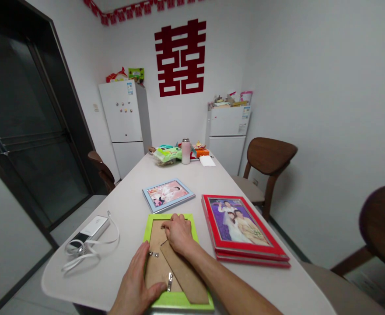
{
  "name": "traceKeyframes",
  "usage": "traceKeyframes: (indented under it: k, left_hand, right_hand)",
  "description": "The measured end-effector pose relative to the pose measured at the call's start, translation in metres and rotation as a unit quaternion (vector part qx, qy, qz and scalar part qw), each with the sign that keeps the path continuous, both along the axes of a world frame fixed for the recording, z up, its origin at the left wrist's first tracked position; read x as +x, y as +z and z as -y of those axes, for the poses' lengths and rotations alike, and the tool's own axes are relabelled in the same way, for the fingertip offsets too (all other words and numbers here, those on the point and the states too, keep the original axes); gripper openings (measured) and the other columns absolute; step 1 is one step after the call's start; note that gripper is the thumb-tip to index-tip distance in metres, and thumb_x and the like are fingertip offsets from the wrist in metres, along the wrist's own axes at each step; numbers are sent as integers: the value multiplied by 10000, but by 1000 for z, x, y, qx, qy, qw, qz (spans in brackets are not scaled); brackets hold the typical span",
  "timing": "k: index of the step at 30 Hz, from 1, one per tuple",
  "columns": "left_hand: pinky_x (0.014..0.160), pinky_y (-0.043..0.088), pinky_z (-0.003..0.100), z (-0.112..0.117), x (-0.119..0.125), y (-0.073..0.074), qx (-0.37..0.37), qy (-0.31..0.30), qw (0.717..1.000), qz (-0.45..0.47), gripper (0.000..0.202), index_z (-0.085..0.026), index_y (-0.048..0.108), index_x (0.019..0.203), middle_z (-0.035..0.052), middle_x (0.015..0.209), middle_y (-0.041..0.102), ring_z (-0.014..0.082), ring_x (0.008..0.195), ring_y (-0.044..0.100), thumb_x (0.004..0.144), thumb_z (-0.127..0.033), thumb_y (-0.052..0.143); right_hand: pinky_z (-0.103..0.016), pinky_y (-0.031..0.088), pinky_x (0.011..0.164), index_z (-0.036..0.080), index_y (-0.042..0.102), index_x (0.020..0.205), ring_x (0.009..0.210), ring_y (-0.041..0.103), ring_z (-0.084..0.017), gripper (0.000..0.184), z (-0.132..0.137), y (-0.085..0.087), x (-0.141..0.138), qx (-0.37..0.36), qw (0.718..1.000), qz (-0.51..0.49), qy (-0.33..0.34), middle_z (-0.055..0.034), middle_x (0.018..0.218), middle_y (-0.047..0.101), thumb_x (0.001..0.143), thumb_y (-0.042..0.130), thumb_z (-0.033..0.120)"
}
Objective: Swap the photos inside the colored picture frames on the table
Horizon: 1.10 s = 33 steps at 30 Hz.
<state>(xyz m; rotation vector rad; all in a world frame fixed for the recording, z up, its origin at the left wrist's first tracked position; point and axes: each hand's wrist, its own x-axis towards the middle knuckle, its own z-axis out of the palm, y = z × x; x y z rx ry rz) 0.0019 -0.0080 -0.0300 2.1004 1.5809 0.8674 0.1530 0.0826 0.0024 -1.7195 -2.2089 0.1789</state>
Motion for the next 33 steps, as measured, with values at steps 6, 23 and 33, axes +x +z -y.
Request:
traceKeyframes:
  k: [6,23,33]
  left_hand:
    - [1008,225,415,1,3,1,-24,12,999,31,785,15,262,1235,225,1311,293,280,1216,259,564,-226,591]
    - [996,241,437,-1,3,2,-26,-5,999,35,792,-67,272,1238,190,1305,327,275,1204,289,552,-266,613]
    - [990,236,454,1,6,14,-33,-11,998,61,744,-126,311,1216,162,1294,350,264,1199,304,548,-245,618]
  right_hand:
    - [-303,273,764,274,592,964,916,411,-186,257,29,5,-5,30,995,-57,81,-35,972,511,729,507,333]
    - [-331,265,806,256,626,763,890,401,-173,241,42,13,-10,-36,973,-77,213,-3,878,516,660,452,124]
    - [-341,268,857,231,635,659,925,435,-160,256,53,10,-8,-20,959,-108,263,2,921,546,637,436,73]
